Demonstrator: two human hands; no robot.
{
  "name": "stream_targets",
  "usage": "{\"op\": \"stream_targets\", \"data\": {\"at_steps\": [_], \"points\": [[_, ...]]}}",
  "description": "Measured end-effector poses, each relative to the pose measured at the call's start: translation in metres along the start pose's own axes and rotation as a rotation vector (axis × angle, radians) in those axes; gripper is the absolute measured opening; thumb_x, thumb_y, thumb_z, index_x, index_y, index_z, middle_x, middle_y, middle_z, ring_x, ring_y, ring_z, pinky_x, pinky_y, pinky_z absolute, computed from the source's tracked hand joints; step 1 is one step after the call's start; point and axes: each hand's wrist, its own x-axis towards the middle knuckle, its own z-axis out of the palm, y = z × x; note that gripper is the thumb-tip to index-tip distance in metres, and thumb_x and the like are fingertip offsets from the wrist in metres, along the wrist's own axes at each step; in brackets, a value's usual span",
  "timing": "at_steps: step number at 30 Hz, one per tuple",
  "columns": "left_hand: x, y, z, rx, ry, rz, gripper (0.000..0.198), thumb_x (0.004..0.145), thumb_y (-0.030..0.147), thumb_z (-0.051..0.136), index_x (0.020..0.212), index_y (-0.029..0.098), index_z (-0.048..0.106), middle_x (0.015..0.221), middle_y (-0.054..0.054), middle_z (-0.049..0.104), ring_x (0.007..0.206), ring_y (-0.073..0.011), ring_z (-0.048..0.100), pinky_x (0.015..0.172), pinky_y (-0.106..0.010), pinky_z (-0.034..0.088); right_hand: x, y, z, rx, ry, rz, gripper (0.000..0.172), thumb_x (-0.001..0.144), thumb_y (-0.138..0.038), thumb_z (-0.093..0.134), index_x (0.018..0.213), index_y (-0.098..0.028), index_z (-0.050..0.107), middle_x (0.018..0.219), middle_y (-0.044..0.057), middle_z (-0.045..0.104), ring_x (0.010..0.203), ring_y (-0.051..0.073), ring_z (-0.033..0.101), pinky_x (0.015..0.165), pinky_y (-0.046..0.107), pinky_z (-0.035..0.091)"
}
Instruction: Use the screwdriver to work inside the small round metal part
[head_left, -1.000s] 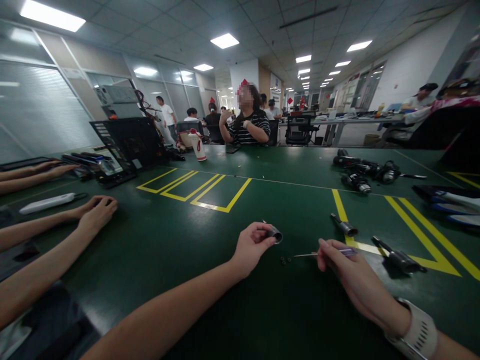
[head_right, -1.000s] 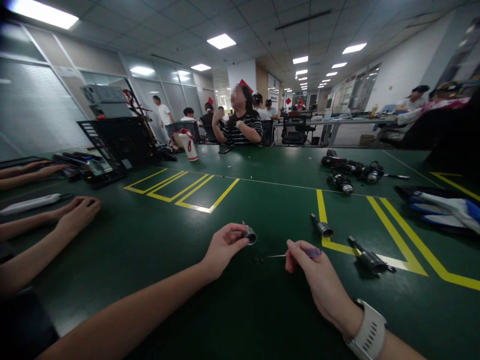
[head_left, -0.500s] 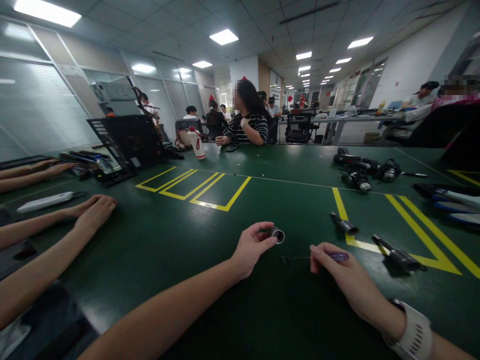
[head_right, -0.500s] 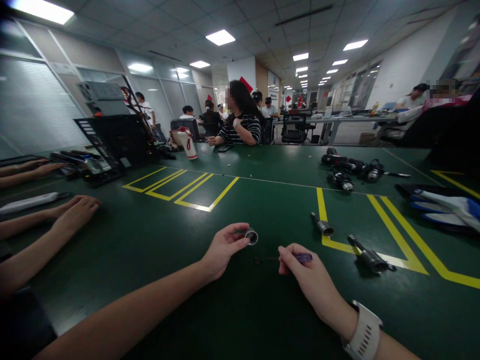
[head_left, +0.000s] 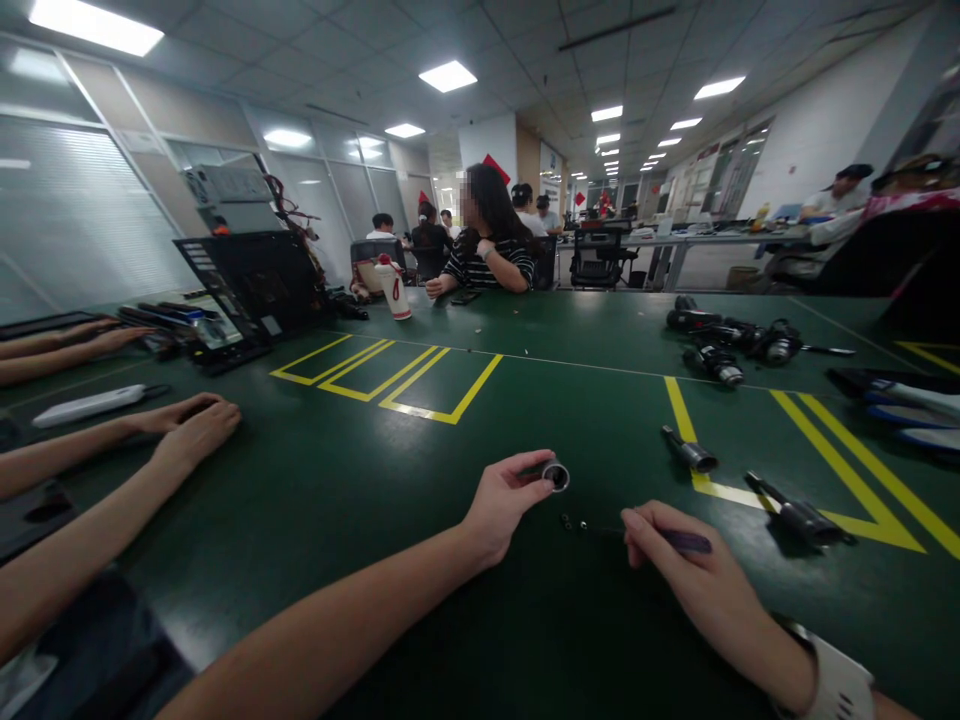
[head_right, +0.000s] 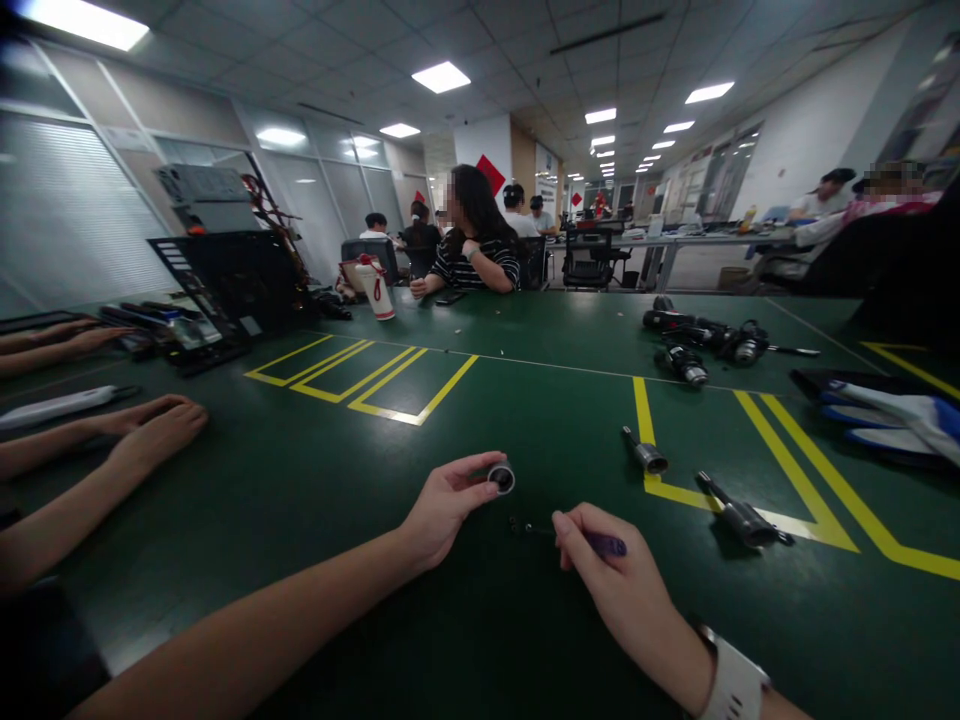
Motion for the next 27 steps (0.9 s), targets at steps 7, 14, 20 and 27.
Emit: {"op": "stream_targets", "data": {"at_steps": [7,14,20,27], "points": [[-0.006,-0.002,0.006,0.016,0.025,0.031,0.039,0.069,0.003,0.067,0.106,0.016,0.062,0.1,-0.006,0.069,0.097,-0.0188,0.063,0.094,-0.038,0.046,-0.008,0.001,0.003,0.025,0.034,-0.292,0.024,0.09,-0.032,0.044,0.075,-0.022,0.061,0.077,0.004,0.063,0.074,0.019,0.06,0.065,0.031,0.05],[-0.01,-0.004,0.01,0.026,-0.016,0.075,0.038,0.069,0.006,0.067,0.105,0.016,0.061,0.099,-0.007,0.068,0.096,-0.0197,0.063,0.091,-0.038,0.047,-0.01,0.002,0.011,-0.11,-0.036,-0.462,0.012,0.088,-0.019,0.048,0.088,-0.025,0.058,0.084,0.004,0.063,0.079,0.02,0.06,0.069,0.033,0.052],[-0.013,-0.001,0.017,0.042,0.039,0.057,0.032,0.067,0.006,0.067,0.098,0.014,0.06,0.087,-0.005,0.069,0.086,-0.0176,0.065,0.082,-0.034,0.05,-0.012,-0.004,0.012,-0.234,-0.081,-0.509,0.011,0.087,-0.017,0.047,0.09,-0.023,0.057,0.085,0.006,0.063,0.08,0.02,0.06,0.069,0.035,0.052],[-0.01,-0.005,0.018,0.08,0.113,0.069,0.028,0.064,0.001,0.064,0.089,0.013,0.058,0.085,-0.004,0.067,0.081,-0.0165,0.065,0.077,-0.032,0.051,-0.013,-0.009,0.013,-0.293,-0.116,-0.535,0.014,0.087,-0.016,0.049,0.094,-0.023,0.059,0.086,0.006,0.064,0.08,0.02,0.06,0.07,0.035,0.053]]}}
